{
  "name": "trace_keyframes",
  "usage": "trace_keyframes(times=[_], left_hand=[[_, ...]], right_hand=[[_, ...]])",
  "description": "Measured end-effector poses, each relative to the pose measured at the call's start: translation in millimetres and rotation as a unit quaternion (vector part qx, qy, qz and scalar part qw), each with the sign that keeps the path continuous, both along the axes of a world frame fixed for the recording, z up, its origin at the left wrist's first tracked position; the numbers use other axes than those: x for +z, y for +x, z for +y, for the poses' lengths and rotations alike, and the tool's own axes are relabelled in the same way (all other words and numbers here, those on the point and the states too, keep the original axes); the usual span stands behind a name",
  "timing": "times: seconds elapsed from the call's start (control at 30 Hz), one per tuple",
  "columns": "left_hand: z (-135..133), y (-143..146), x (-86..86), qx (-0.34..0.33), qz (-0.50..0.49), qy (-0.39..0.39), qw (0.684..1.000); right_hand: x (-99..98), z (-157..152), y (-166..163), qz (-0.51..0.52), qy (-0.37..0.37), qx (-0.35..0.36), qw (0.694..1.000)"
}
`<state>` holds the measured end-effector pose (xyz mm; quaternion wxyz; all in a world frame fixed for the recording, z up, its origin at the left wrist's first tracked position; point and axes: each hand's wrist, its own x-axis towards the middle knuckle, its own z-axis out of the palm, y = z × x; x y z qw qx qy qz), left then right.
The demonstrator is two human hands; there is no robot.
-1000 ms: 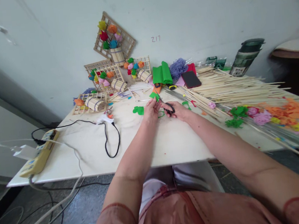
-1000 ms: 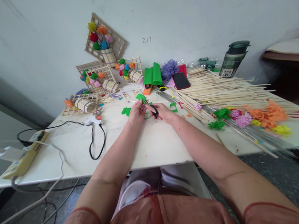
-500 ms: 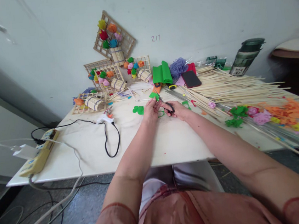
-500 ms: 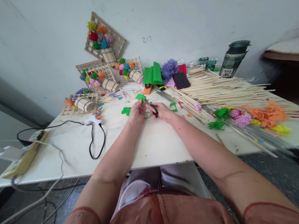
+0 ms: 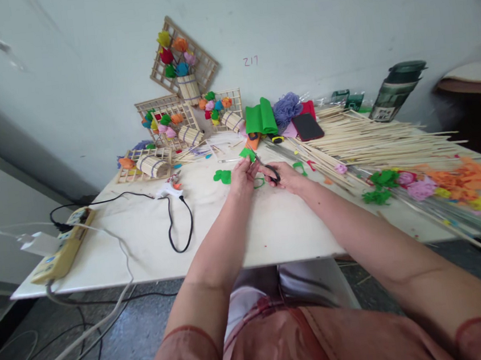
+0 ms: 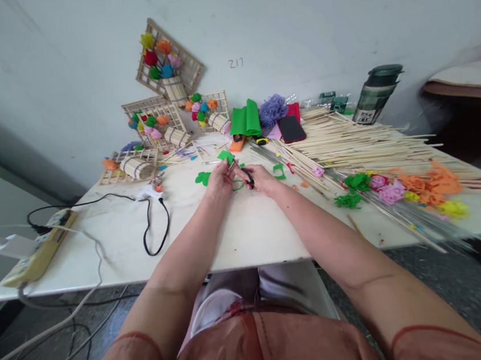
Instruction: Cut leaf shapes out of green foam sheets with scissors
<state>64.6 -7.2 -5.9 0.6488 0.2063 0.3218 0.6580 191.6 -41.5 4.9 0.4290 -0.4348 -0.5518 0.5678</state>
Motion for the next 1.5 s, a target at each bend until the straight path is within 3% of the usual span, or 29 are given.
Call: trace_keyframes(times=[1.13,1.5], left_hand=[[1.8,-4.5,1.9,0.042,0.019,-0.022,0.999],[2.7,-6.0,-2.8,0.041,0.035,0.025,0.998]], right_hand=[[-5.1,4.7,-2.7,-0.014,-0.019,-0.014,1.0],[-12.2,9.9,0.2,-0.013,-0.02,0.0,1.0]])
